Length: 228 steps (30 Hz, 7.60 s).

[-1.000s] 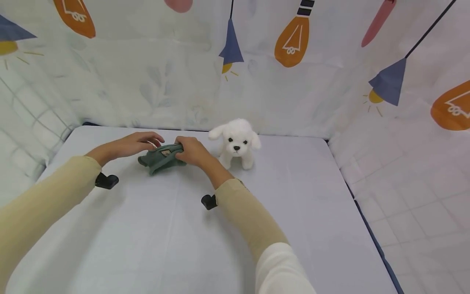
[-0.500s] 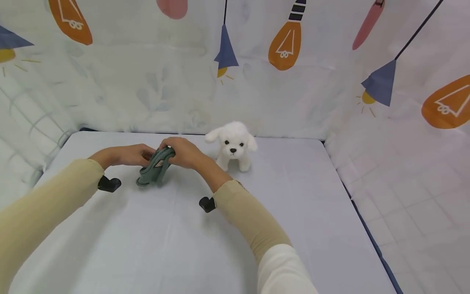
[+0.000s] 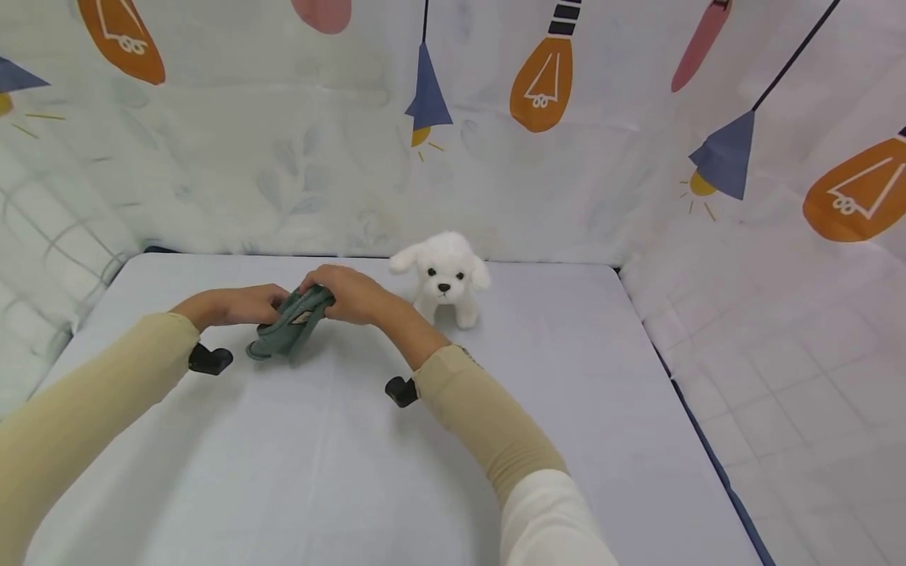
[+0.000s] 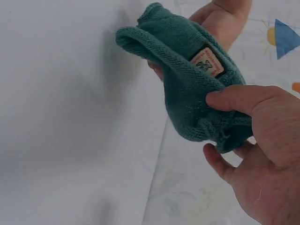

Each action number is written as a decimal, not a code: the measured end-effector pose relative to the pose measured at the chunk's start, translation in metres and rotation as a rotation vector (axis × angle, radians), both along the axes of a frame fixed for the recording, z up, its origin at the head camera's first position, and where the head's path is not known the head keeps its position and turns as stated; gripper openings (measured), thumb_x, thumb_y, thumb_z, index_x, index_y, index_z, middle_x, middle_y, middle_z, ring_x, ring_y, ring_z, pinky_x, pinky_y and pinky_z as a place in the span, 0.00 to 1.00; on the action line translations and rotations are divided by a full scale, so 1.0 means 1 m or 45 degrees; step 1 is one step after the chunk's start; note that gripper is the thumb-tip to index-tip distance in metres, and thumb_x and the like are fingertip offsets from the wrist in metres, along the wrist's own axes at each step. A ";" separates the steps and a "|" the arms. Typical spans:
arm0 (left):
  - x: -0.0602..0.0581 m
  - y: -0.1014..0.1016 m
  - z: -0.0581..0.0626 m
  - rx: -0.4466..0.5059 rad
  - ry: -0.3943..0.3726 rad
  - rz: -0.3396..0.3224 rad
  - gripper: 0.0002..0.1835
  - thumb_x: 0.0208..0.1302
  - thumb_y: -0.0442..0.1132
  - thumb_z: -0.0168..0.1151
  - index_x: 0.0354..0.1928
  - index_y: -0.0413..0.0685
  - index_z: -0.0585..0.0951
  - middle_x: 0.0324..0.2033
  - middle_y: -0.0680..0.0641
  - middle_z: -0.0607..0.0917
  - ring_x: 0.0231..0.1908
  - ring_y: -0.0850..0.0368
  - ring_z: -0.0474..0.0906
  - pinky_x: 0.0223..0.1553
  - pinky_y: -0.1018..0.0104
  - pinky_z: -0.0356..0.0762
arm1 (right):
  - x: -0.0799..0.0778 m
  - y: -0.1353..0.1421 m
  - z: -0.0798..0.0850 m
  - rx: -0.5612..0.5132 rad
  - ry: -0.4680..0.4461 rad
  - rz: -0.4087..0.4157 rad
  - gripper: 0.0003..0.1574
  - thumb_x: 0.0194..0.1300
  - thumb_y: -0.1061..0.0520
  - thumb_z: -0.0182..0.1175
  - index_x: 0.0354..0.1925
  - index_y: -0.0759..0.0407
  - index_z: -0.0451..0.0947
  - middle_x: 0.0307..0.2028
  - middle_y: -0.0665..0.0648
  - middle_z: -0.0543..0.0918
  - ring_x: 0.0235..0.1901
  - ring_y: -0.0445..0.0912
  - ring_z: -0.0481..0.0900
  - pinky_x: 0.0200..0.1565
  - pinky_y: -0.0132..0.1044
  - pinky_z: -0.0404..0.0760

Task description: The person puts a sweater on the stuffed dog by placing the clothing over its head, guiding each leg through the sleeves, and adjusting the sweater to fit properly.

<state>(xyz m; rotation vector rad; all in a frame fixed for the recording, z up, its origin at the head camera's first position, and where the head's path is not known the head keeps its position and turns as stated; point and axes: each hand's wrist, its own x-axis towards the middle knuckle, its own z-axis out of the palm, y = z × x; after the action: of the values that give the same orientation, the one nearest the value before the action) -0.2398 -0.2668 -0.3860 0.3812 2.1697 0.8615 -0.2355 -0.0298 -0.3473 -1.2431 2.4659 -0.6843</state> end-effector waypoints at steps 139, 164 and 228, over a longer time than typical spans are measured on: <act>-0.020 0.201 0.068 -0.008 1.046 -0.162 0.14 0.57 0.43 0.70 0.39 0.45 0.77 0.71 0.44 0.57 0.64 0.44 0.65 0.61 0.51 0.71 | -0.007 0.175 0.009 0.062 0.362 -0.651 0.63 0.54 0.59 0.71 0.76 0.46 0.43 0.76 0.52 0.50 0.63 0.58 0.68 0.55 0.55 0.75; -0.022 0.198 0.055 0.044 1.011 -0.190 0.42 0.58 0.41 0.69 0.71 0.51 0.58 0.68 0.43 0.61 0.62 0.44 0.69 0.61 0.49 0.70 | -0.015 0.187 -0.005 -0.100 0.110 -0.573 0.58 0.57 0.65 0.68 0.74 0.42 0.47 0.74 0.51 0.52 0.67 0.55 0.62 0.62 0.56 0.69; -0.019 0.189 0.007 0.051 0.590 -0.341 0.20 0.62 0.24 0.50 0.51 0.53 0.75 0.51 0.49 0.79 0.51 0.53 0.72 0.52 0.56 0.72 | -0.021 0.203 -0.042 0.032 -0.420 -0.470 0.08 0.63 0.66 0.54 0.37 0.57 0.78 0.32 0.52 0.77 0.36 0.45 0.71 0.39 0.37 0.72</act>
<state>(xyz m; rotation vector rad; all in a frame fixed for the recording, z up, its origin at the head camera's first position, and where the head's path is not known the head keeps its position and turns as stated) -0.2584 -0.0776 -0.3789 0.9468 2.4410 0.7159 -0.2566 0.1733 -0.3897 -0.6050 2.4264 -0.8669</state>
